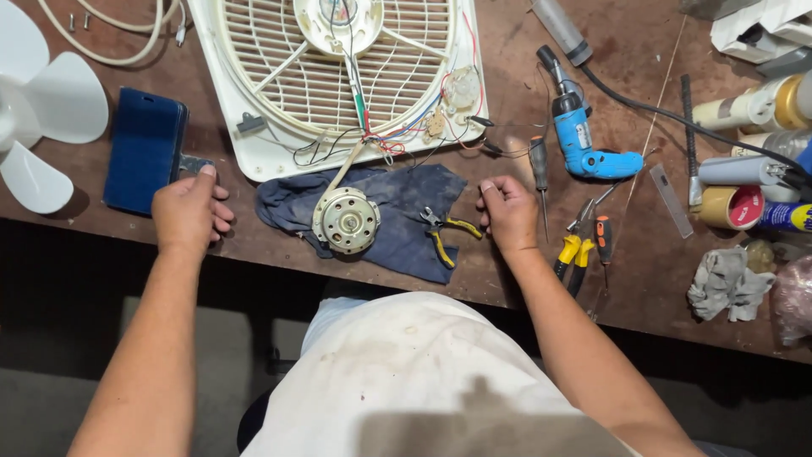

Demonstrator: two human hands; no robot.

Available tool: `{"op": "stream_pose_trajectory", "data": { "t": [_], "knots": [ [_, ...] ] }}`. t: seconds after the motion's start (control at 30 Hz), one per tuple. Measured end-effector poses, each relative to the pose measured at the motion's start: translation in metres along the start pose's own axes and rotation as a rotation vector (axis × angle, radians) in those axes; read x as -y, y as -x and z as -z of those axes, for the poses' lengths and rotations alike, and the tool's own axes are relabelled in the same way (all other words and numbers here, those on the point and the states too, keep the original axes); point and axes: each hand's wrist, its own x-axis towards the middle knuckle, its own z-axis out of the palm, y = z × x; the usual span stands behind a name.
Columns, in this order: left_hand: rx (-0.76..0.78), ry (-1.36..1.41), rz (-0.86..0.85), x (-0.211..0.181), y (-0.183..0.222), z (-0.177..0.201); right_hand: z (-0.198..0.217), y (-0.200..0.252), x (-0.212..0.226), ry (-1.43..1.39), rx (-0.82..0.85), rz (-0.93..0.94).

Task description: Troubleshooting and repairing a fan motor by checking power connections and manipulating internal wiring.

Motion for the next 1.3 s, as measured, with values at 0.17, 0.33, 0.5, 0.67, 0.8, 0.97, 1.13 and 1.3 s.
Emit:
{"op": "stream_pose_trajectory", "data": {
  "t": [0.17, 0.33, 0.5, 0.67, 0.8, 0.97, 1.13, 1.3],
  "knots": [
    [0.001, 0.019, 0.002, -0.003, 0.001, 0.0, -0.001, -0.004, -0.006, -0.002, -0.011, 0.02],
    [-0.001, 0.034, 0.004, -0.006, 0.003, 0.001, -0.001, -0.005, -0.012, -0.002, -0.013, 0.04],
    [-0.006, 0.054, -0.005, 0.008, -0.008, -0.004, -0.002, -0.007, -0.015, 0.002, -0.019, 0.054],
    [-0.019, 0.046, -0.018, -0.001, 0.001, -0.002, -0.001, -0.011, -0.019, 0.059, -0.022, 0.078],
    [0.004, 0.028, 0.0, 0.006, -0.009, -0.004, -0.001, -0.017, -0.022, 0.095, -0.039, 0.068],
    [0.033, 0.045, -0.002, 0.023, -0.024, -0.012, 0.0, -0.019, -0.02, 0.019, 0.015, -0.017],
    [0.072, 0.076, 0.056, 0.027, -0.022, -0.012, -0.023, 0.007, 0.004, -0.173, 0.032, -0.075],
    [0.209, 0.105, 0.053, -0.003, -0.001, -0.002, -0.071, 0.023, 0.04, -0.373, 0.235, -0.331]
  ]
}}
